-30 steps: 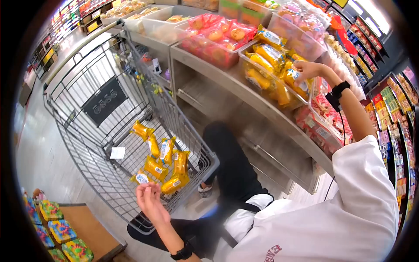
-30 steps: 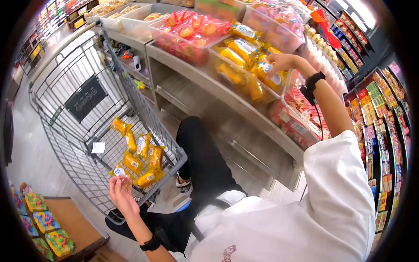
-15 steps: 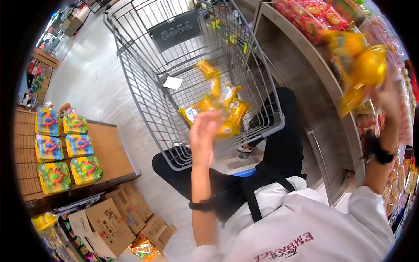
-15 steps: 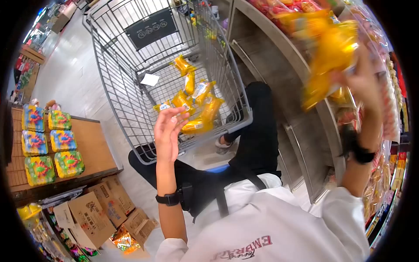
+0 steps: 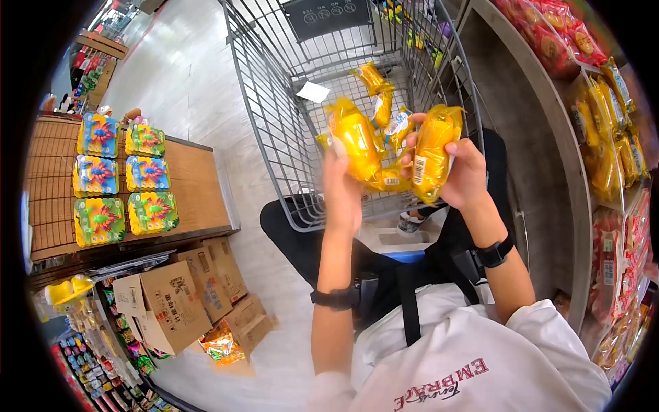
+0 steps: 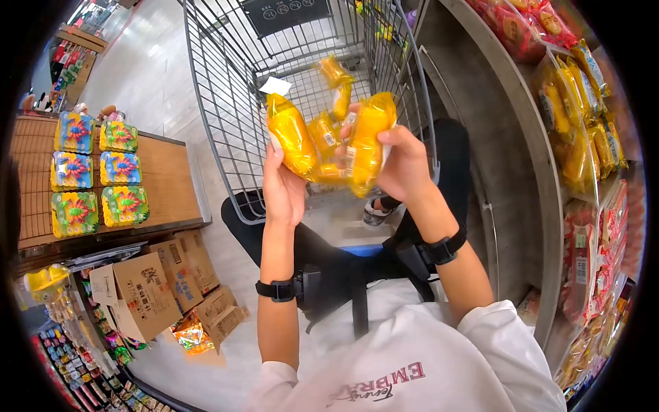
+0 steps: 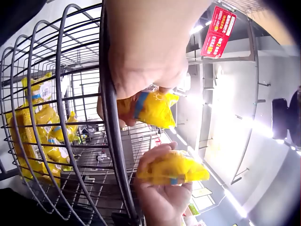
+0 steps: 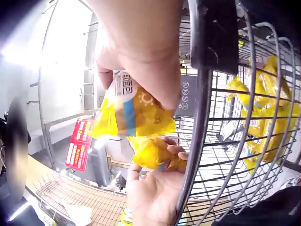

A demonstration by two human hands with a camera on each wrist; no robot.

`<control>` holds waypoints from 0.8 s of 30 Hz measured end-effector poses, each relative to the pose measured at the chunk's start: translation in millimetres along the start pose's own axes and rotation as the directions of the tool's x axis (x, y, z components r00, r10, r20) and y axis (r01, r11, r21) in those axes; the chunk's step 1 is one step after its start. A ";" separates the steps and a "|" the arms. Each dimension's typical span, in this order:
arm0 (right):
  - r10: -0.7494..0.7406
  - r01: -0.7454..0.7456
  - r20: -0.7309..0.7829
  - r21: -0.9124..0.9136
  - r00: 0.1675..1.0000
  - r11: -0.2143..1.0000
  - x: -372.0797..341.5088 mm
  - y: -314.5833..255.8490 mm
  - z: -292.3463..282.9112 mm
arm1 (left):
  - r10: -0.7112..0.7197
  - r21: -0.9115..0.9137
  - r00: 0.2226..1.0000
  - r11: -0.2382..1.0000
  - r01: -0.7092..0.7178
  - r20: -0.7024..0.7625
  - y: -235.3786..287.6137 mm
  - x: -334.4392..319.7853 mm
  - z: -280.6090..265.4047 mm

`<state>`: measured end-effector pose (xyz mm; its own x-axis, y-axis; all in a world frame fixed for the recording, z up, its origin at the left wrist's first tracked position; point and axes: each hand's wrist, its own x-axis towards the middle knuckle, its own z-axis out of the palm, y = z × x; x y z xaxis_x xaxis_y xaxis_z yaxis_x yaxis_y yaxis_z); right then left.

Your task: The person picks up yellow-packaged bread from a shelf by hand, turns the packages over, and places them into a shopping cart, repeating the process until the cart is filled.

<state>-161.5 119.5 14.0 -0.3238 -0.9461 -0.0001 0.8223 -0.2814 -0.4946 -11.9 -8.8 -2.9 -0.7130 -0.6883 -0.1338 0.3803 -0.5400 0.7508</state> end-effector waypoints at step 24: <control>0.050 -0.032 -0.180 0.098 0.982 0.995 -5.3 1.3 -6.2 | -0.160 0.172 0.964 0.977 0.124 0.210 9.0 -5.0 6.6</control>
<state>-161.6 125.2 7.9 -0.3616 -0.9145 -0.1815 0.8743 -0.2651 -0.4066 -8.8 -7.0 8.8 -0.8723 -0.4757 -0.1131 0.1815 -0.5297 0.8286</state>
